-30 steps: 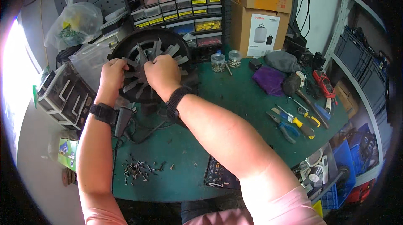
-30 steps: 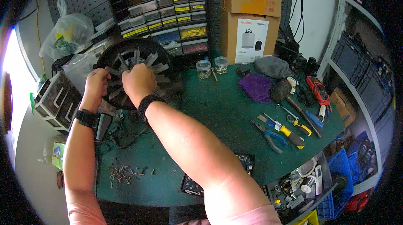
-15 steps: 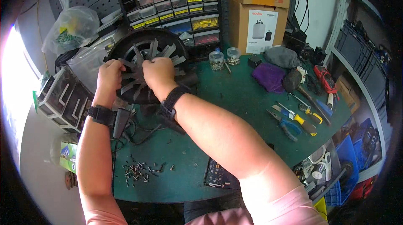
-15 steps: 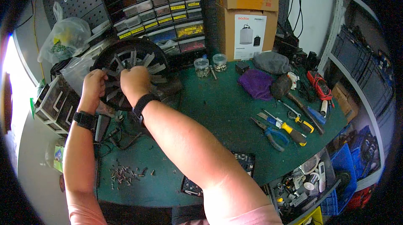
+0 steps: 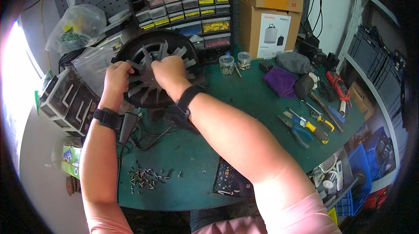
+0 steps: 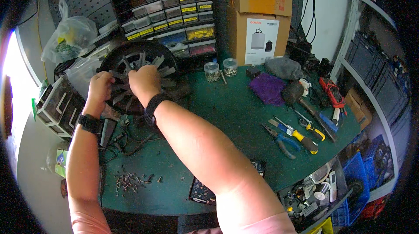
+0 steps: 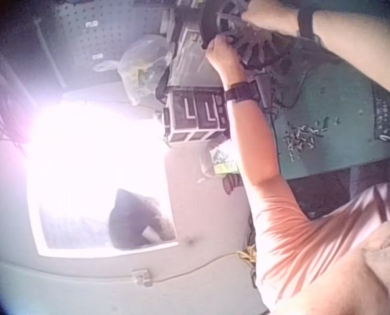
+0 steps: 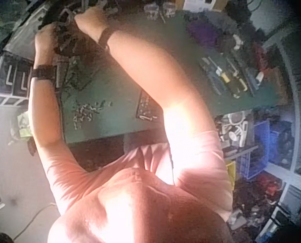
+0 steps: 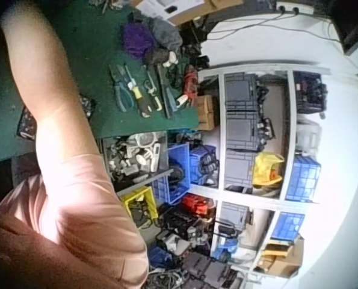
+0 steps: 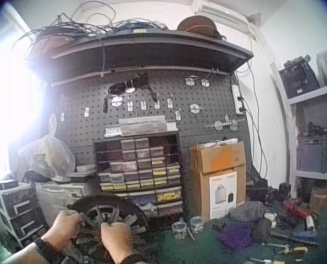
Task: The person works on a blue circuit board at a cluttered workbench. They use pliers to remove a component and a screwdriver to adjust parts on the board. The person also handles a black fan-like object and retrieves small items from a drawer.
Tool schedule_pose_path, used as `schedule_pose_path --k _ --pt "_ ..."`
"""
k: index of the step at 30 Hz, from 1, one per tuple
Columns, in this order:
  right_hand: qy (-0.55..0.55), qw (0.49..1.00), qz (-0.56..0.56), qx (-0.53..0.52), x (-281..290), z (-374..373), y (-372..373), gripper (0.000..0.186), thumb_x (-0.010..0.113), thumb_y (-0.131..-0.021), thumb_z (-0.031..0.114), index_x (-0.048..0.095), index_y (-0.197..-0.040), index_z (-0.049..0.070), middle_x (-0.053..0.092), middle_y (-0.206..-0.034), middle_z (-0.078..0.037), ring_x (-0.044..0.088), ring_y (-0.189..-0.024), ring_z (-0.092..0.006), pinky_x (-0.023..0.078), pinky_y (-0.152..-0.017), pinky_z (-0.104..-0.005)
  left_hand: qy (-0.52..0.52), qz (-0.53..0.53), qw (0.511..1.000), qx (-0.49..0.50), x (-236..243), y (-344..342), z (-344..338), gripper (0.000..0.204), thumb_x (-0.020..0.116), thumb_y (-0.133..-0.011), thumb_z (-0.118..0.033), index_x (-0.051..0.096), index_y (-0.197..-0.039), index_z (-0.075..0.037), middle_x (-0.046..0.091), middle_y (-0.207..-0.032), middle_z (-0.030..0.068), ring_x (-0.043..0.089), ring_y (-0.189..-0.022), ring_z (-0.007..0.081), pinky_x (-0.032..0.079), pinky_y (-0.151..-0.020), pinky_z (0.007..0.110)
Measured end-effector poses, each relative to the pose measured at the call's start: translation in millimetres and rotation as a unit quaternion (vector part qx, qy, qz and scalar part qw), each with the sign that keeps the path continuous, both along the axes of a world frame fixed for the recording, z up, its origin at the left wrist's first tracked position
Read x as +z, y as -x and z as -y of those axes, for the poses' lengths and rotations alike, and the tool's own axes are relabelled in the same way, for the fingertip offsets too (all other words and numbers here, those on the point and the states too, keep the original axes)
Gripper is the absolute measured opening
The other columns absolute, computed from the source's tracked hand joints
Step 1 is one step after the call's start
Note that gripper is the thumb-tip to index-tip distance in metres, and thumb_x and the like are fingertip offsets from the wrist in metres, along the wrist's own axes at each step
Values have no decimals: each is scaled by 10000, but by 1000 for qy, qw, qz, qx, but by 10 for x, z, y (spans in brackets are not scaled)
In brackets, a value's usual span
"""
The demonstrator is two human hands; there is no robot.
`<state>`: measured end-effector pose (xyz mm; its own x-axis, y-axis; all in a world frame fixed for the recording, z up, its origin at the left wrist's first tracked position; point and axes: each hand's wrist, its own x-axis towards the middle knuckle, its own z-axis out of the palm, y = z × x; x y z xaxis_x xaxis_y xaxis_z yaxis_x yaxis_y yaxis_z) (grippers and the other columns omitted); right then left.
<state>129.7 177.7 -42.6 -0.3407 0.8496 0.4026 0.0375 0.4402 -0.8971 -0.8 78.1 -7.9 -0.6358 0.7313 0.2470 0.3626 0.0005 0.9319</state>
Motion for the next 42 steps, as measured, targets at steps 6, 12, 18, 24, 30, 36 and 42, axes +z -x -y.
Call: schedule_pose_path --k 6,12,18,24,30,36,42 --pt "-69 998 8 -3 194 80 -205 298 598 -782 203 671 -716 -79 634 -797 -324 648 -817 -468 524 -763 -506 -7 -33 999 20 17 -52 25 228 566 -887 -273 559 -749 -92 365 -539 -50 290 -402 82 202 -390 270" --pt "-132 984 43 112 528 321 -1476 260 658 -903 247 698 -800 12 598 -606 -20 527 -556 -84 394 -500 -271 -57 -107 988 94 37 -54 125 379 623 -895 -363 611 -706 -34 477 -570 15 415 -504 133 331 -495 313" --pt "-102 971 208 55 850 784 -3343 215 681 -906 185 663 -782 10 593 -654 13 539 -609 -62 426 -549 -246 -96 -217 965 110 144 -300 514 369 638 -925 -344 637 -727 -32 536 -624 4 429 -590 108 353 -566 282" --pt "-18 962 241 -130 651 1410 -5149 112 675 -846 50 647 -742 19 582 -657 18 505 -611 -53 396 -548 -238 -151 -297 941 63 452 -931 999 258 597 -959 -297 613 -818 -82 494 -686 -41 382 -575 50 292 -494 225" --pt "-11 918 369 -142 -211 1839 -6416 124 679 -833 115 674 -818 -9 655 -692 -52 586 -654 -99 475 -601 -299 -72 50 990 -110 38 -1512 1445 240 591 -982 -309 547 -831 -128 339 -624 -81 261 -490 18 163 -437 205" --pt "85 792 596 -99 -1008 2185 -6960 154 697 -781 154 721 -858 22 684 -761 -159 666 -709 -280 512 -671 -377 15 -7 950 -311 -505 -2463 1762 314 637 -943 -317 470 -769 -117 344 -616 -55 283 -510 42 181 -465 223" --pt "90 898 428 -53 -1184 2024 -6997 81 698 -813 93 683 -827 15 629 -664 -67 584 -639 -124 469 -607 -292 31 22 935 -354 -765 -3082 2171 300 686 -842 -241 546 -680 -31 527 -627 37 447 -545 109 328 -506 259"
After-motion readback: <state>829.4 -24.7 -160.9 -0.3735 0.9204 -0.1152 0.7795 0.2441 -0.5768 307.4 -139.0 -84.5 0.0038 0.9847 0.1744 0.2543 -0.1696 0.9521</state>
